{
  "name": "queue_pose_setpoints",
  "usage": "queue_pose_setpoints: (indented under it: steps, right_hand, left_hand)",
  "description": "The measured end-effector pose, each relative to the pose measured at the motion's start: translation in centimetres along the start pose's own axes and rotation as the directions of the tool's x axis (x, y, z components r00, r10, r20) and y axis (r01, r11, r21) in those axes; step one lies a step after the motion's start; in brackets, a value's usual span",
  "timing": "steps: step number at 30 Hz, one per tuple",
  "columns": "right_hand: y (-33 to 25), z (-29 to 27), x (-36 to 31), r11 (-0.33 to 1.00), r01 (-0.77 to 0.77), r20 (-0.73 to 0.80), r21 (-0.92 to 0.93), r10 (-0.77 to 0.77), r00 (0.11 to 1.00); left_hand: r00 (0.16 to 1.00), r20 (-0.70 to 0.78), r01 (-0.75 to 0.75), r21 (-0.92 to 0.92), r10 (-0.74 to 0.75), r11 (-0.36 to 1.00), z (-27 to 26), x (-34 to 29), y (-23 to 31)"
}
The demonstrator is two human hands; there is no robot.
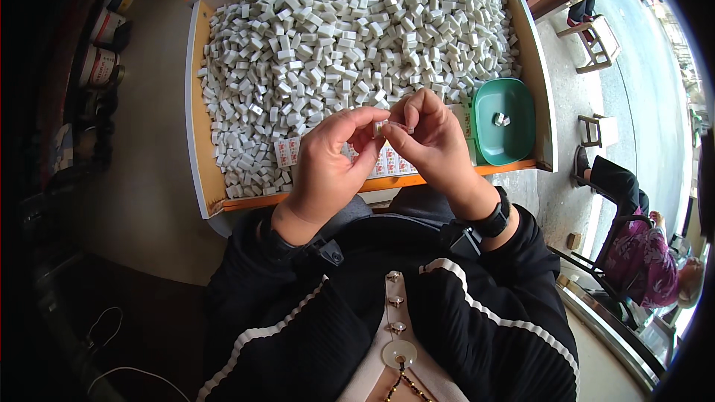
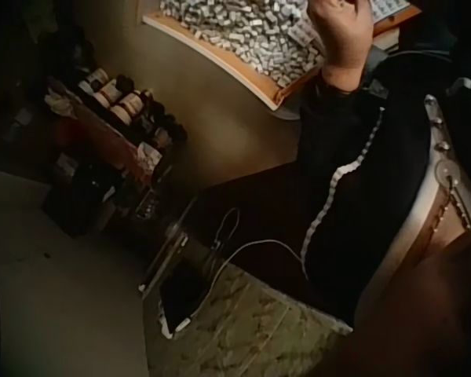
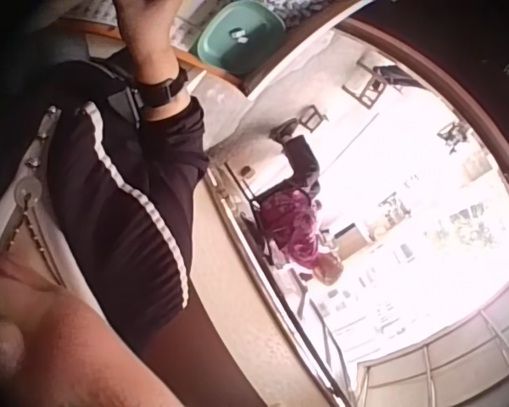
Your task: Sorting small white plastic shoe components and attaching them to an adhesive template strip.
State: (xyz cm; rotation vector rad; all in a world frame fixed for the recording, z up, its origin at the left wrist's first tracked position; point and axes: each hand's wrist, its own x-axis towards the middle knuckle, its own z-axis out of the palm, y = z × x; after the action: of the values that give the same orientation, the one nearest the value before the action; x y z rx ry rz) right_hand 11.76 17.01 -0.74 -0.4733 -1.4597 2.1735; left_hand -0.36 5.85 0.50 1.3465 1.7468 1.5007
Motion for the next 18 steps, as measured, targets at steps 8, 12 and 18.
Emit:
queue_pose_setpoints:
  steps: [8, 12, 18]
  right_hand:
    - [-0.3, 0.1, -0.2, 0.998, 0.034, 0.011, -0.052, -0.033, 0.999]
    - [-0.4, 0.3, -0.4, 1.0, 0.01, 0.029, -0.004, -0.01, 1.0]
    - [-0.1, 0.0, -0.3, 1.0, 0.011, 0.034, -0.028, -0.01, 0.999]
  left_hand:
    - [0.947, 0.101, 0.307, -0.572, -0.306, 0.761, -0.2, 0.5, 0.4]
    - [0.848, 0.255, 0.487, -0.72, -0.464, 0.494, -0.6, 0.5, -0.7]
    - [0.886, 0.203, 0.443, -0.633, -0.417, 0.635, -0.5, 0.1, -1.4]
